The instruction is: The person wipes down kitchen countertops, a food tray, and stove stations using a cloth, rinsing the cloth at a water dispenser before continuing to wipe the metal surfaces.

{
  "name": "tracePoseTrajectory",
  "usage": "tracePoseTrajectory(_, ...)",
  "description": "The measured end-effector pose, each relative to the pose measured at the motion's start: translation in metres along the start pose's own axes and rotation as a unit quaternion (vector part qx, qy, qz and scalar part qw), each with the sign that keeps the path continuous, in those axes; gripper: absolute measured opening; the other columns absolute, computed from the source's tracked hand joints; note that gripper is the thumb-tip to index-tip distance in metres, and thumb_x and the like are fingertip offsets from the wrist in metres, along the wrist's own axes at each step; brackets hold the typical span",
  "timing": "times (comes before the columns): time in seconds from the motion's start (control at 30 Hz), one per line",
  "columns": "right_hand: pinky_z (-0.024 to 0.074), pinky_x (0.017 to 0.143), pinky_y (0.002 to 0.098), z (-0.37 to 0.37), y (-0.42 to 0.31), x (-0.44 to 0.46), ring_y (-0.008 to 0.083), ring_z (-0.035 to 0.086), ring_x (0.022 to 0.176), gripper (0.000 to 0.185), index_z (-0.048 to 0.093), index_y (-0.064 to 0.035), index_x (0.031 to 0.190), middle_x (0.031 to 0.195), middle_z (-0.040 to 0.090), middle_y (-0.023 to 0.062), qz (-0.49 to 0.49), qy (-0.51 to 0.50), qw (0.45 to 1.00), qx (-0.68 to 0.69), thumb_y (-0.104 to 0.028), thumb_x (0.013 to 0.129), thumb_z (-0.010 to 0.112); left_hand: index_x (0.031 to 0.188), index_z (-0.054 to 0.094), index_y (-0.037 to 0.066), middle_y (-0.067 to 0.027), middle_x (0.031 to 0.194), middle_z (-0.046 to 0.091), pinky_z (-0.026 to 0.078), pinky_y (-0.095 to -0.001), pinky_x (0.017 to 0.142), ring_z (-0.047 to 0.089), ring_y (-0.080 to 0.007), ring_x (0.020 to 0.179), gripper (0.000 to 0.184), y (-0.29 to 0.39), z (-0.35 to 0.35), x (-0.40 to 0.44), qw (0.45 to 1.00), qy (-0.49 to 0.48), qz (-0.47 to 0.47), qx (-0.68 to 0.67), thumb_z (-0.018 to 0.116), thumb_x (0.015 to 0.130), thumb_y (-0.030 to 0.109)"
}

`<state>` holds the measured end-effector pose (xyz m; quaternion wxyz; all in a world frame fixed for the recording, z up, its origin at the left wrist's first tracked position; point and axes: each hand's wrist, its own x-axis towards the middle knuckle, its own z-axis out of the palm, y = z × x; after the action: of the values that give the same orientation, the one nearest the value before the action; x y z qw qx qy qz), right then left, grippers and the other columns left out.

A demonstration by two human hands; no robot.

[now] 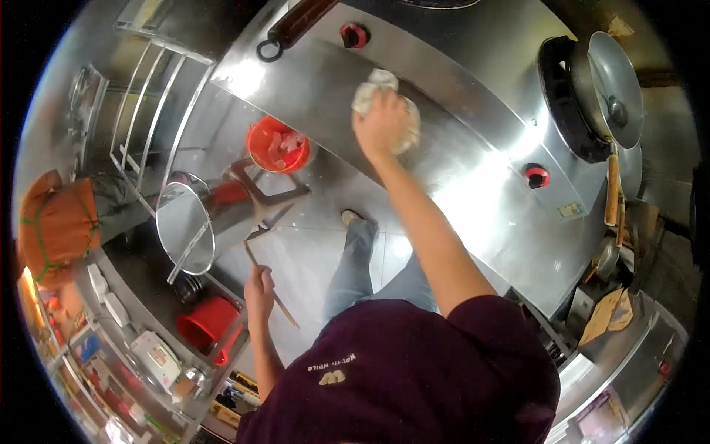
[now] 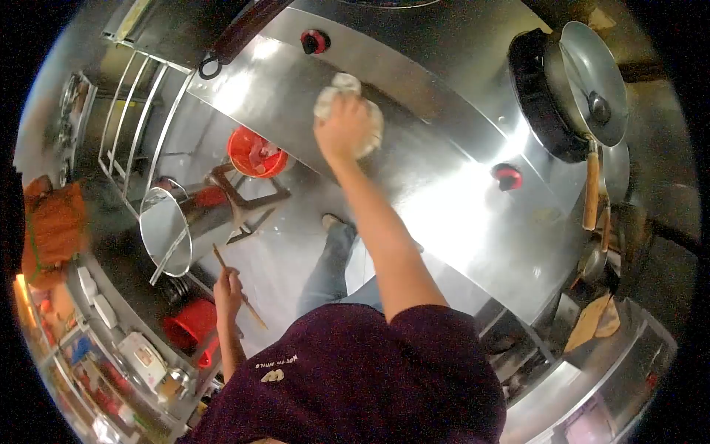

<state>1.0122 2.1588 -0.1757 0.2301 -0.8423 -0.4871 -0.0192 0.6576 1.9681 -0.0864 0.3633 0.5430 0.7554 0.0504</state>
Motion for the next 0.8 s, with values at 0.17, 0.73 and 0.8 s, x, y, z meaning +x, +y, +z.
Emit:
tracePoseTrajectory(0.17, 0.0343, 0.088, 0.0485, 0.038, -0.066, -0.013, 0.0298, 0.042, 0.11, 0.056, 0.054, -0.0126, 0.113, 0.119, 0.047, 0.0108, -0.101, -0.031, 0.988, 0.112, -0.03, 0.062, 0.071, 0.093, 0.054, 0.003, -0.0104, 0.061, 0.054, 0.043, -0.0327, 0.055, 0.055, -0.0203, 0.056, 0.016, 0.002, -0.026, 0.011, 0.999, -0.01, 0.039, 0.014, 0.044, 0.089, 0.015)
tracePoseTrajectory(0.73, 0.0361, 0.088, 0.0471, -0.159, 0.313, -0.194, 0.0395, 0.046, 0.101, 0.057, 0.05, 0.001, 0.116, 0.115, 0.051, 0.0205, 0.203, 0.194, 0.96, -0.012, -0.021, 0.065, 0.067, 0.092, 0.057, 0.006, -0.0141, 0.068, 0.06, 0.045, -0.0406, 0.059, 0.06, -0.0303, 0.062, 0.02, 0.095, 0.028, -0.014, 0.96, -0.026, 0.238, 0.143, 0.046, 0.09, 0.022)
tracePoseTrajectory(0.8, 0.037, 0.087, 0.047, -0.144, 0.292, -0.174, 0.0393, 0.047, 0.101, 0.058, 0.049, 0.0013, 0.117, 0.117, 0.05, 0.0216, 0.234, 0.192, 0.952, -0.042, -0.018, 0.065, 0.068, 0.092, 0.057, 0.004, -0.0148, 0.067, 0.06, 0.045, -0.0408, 0.06, 0.06, -0.0312, 0.062, 0.021, 0.095, 0.032, -0.009, 0.968, -0.061, 0.218, 0.109, 0.046, 0.09, 0.022)
